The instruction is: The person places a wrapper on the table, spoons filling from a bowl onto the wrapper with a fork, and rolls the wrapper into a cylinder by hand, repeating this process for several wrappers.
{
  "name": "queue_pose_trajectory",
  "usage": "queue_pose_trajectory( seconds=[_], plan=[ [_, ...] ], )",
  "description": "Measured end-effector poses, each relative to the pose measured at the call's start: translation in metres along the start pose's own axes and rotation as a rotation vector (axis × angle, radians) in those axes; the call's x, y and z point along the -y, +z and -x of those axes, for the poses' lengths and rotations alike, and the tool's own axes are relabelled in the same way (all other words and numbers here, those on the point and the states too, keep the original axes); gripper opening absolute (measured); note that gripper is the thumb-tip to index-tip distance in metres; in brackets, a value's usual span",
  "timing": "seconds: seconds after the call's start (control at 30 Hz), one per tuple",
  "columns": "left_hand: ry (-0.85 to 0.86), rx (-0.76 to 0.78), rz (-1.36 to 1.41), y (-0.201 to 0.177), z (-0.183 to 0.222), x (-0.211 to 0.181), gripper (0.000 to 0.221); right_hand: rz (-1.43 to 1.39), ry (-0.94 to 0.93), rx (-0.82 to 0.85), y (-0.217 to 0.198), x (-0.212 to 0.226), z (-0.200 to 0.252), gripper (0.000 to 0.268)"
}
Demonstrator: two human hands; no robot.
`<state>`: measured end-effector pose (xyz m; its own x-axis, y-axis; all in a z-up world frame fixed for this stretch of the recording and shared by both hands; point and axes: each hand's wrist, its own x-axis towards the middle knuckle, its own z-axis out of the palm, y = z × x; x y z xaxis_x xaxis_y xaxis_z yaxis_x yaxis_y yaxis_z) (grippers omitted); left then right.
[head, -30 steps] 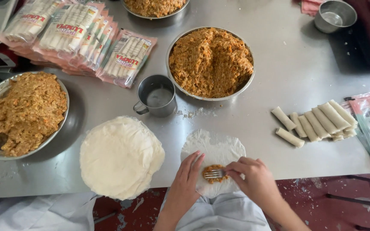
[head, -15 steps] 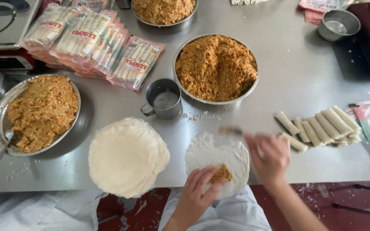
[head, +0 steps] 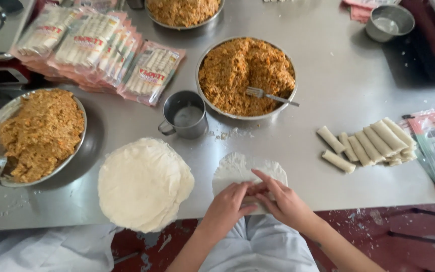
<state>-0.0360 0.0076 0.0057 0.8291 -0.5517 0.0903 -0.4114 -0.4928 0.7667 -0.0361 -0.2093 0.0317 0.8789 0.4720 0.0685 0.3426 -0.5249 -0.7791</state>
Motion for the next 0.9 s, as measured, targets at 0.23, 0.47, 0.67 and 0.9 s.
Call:
queue_pose_trajectory(
  seconds=[0.23,0.47,0.67,0.9],
  plan=[
    [-0.12,-0.001,0.228,-0.016,0.01,0.021,0.039,-0.097,-0.099,0.065,-0.012,-0.03,0.014,0.026],
    [-0.031,-0.303,-0.087,0.001,0.004,0.017,0.028,0.269,-0.028,-0.443,0.038,-0.036,0.012,0.017],
    [0.034,-0.367,-0.283,0.013,0.008,0.014,0.03,0.402,-0.017,-0.581,0.063,-0.039,0.009,0.01],
    [-0.366,-0.594,-0.294,0.01,0.04,0.005,0.049,0.502,0.368,-0.519,0.03,-0.054,0.04,0.044]
  ],
)
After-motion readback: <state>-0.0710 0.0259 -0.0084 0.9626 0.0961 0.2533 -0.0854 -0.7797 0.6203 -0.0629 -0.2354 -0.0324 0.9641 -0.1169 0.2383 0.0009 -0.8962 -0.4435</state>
